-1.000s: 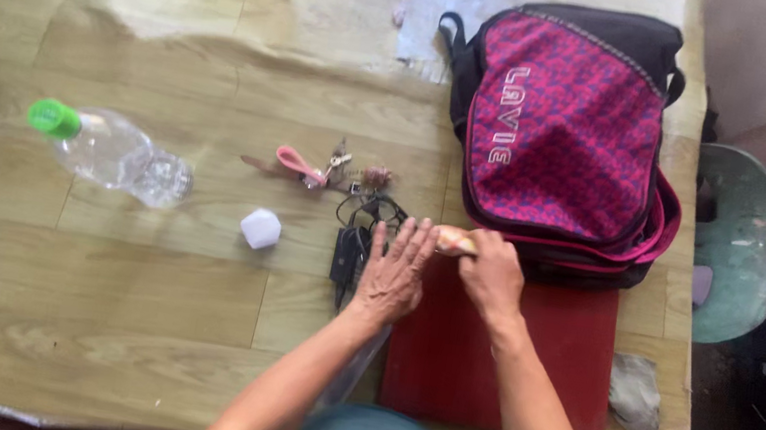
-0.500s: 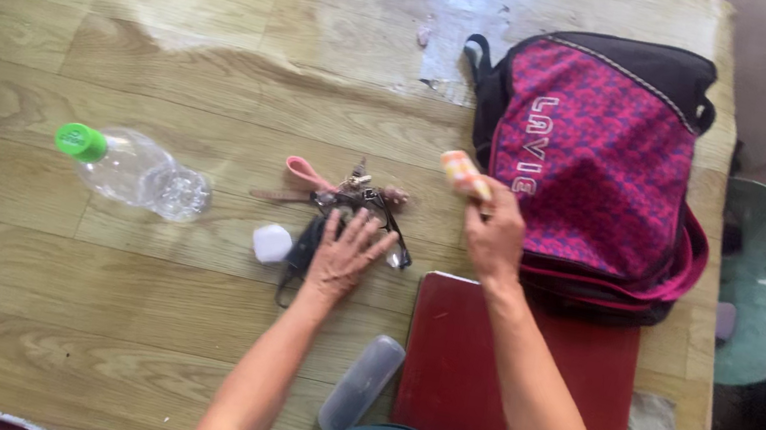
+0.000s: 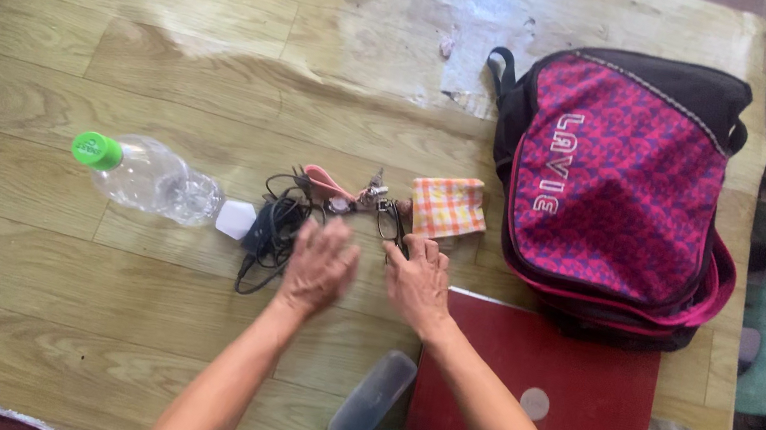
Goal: The person packs a pink backpack with daily essentials on a wooden table. They place a purple cap, a black pouch, a blue power bank, a water bottle, a small cloth, and a power adapter with cable into the bag, then zip it closed.
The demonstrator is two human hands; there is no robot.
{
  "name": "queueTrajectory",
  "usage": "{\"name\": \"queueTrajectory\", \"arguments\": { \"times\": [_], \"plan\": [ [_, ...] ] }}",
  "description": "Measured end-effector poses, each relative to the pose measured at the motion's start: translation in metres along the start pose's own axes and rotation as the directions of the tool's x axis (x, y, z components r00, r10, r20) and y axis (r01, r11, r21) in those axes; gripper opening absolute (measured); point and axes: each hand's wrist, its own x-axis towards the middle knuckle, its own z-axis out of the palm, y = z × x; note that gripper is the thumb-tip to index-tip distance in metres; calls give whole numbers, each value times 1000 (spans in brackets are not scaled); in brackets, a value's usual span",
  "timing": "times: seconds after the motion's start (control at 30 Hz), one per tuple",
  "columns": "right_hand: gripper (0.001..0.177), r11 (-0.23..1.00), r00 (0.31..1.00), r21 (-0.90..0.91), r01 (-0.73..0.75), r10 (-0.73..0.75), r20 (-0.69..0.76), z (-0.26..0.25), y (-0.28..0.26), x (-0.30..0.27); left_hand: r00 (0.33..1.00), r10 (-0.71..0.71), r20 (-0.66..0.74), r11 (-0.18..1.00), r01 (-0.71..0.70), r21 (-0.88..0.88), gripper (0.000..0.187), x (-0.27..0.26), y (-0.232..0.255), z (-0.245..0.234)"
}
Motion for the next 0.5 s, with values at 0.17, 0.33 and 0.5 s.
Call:
{"name": "queueTrajectory", "arguments": {
  "times": [0.17,0.33,0.5],
  "plan": [
    [60,997,999,-71,-14,17,42,-2,12,-6,876,52,479,926,138,-353,72,-16,76,-30],
    [59,998,998,-27,-53,54,23,-13,17,-15,777,57,627,928,190,-321,94,-19,102,-28],
    [58,994,994,1,-107,107,9,-28,21,-32,741,-71,668,902,334,-274,73,-19,92,5]
  ]
}}
